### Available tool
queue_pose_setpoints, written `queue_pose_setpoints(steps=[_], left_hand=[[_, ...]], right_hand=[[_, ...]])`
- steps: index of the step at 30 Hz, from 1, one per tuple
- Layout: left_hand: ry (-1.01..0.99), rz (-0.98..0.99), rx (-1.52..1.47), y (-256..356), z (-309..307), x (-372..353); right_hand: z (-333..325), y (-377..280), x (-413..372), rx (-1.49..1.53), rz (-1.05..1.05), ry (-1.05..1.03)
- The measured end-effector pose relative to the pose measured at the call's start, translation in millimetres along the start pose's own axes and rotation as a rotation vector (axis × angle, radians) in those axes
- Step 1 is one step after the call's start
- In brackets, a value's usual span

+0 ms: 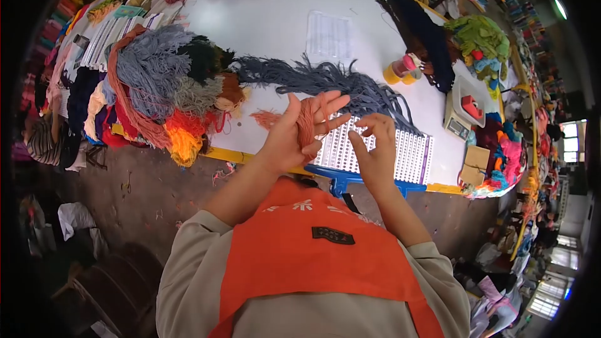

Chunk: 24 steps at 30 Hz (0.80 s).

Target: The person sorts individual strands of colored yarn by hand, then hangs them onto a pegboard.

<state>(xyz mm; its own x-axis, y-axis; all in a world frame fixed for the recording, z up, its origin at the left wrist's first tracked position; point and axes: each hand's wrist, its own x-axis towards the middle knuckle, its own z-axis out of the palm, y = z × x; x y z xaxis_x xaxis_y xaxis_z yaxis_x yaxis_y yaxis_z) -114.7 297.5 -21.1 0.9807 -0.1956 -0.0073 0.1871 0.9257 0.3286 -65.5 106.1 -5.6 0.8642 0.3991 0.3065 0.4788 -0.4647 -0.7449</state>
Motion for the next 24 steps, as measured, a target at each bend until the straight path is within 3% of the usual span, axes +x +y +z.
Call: queue_pose_setpoints(steps=[4,7,8,9,10,11,12,13,14,15,16,18,19,21,23,24], left_hand=[[-0.084,-0.026,0.272,-19,-2,0],[0.022,0.071,0.421,-20,3,-8],[0.121,0.000,0.486,-4,11,-17],[0.222,-0.077,0.549,17,12,-29],[0.257,-0.063,0.595,40,-8,-45],[0.292,-0.046,0.642,66,-30,-62],[0.391,0.036,0.490,88,-45,-76],[0.420,0.182,0.526,109,-56,-89],[0.476,0.238,0.436,132,-60,-101],[0.478,0.305,0.404,157,-71,-116],[0.397,0.315,0.289,182,-78,-130],[0.322,0.350,0.123,230,-93,-157],[0.327,0.377,0.073,254,-102,-171],[0.445,0.471,0.079,297,-116,-192],[0.500,0.520,0.237,348,-147,-218],[0.485,0.513,0.264,380,-171,-237]], right_hand=[[15,-13,4,0.227,0.063,-0.099],[12,-2,-2,0.188,0.032,-0.052],[1,16,-2,0.147,-0.102,0.069],[-17,25,0,0.174,-0.004,0.172],[-39,28,5,0.473,0.227,0.268],[-62,53,9,0.529,0.274,0.345],[-96,87,9,1.067,0.398,0.340],[-126,113,4,1.314,0.366,0.282],[-160,167,-2,1.425,0.338,0.177],[-177,167,-3,1.313,0.495,0.464],[-202,195,-7,1.393,0.518,0.433],[-232,219,-10,1.048,0.610,0.504],[-240,225,-9,0.726,0.600,0.527],[-263,250,-11,0.242,0.589,0.534],[-298,305,-15,-0.075,0.491,0.519],[-319,321,-18,-0.392,0.393,0.425]])
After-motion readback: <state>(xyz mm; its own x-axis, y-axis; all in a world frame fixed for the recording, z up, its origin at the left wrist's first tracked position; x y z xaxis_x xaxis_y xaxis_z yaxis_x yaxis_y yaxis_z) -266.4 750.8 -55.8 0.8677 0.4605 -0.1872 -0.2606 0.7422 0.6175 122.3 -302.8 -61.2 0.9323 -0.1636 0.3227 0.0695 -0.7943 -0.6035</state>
